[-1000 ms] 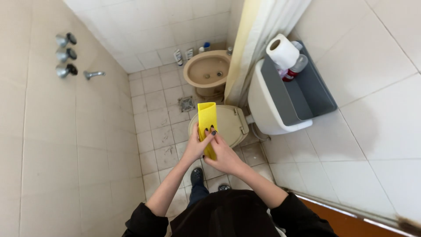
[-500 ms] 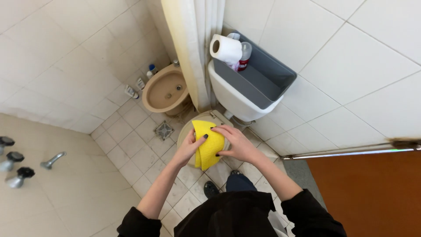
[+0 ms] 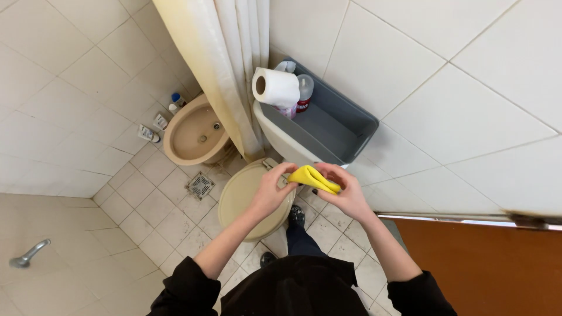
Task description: Cleaning a plastic organizer bin and rearranging toiletries and bathroom supplies inside it.
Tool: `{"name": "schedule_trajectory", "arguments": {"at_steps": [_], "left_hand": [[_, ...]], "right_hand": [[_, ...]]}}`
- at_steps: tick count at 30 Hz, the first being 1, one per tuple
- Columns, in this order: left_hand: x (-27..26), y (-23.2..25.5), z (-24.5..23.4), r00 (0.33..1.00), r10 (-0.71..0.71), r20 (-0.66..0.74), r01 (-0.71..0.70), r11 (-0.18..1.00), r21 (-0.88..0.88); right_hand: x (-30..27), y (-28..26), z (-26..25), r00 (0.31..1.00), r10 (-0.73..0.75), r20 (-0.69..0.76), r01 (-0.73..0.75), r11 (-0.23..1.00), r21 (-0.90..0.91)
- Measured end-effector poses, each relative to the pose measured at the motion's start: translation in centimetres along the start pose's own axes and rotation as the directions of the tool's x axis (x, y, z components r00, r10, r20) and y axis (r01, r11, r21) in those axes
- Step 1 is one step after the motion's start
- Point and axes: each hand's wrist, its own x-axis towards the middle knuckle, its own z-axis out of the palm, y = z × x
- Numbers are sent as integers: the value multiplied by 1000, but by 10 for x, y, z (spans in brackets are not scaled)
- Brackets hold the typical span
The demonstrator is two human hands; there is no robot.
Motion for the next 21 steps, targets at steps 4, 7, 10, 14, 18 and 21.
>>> {"name": "schedule_trajectory", "arguments": {"at_steps": [4, 7, 10, 14, 18, 21], "left_hand": [[49, -17, 31, 971, -237, -28, 220, 935, -279], [75, -21, 48, 989, -141, 49, 149, 942, -299], [98, -18, 48, 990, -116, 75, 128, 977, -170], [106, -46, 41, 994, -10, -108, 31, 980, 195], [112, -75, 28, 982, 78, -169, -8, 924, 382], [116, -94, 24, 984, 131, -123, -65, 900, 432]], "right_hand": [[27, -8, -32, 991, -127, -40, 127, 992, -1], [45, 11, -63, 981, -119, -155, 99, 987, -129], [70, 8, -90, 960, -199, -195, 102, 902, -419], [121, -1, -97, 972, -212, -102, 49, 605, -795], [167, 69, -85, 962, -156, 226, 261, 266, -928], [201, 132, -74, 920, -172, 352, 358, 6, -934]]}}
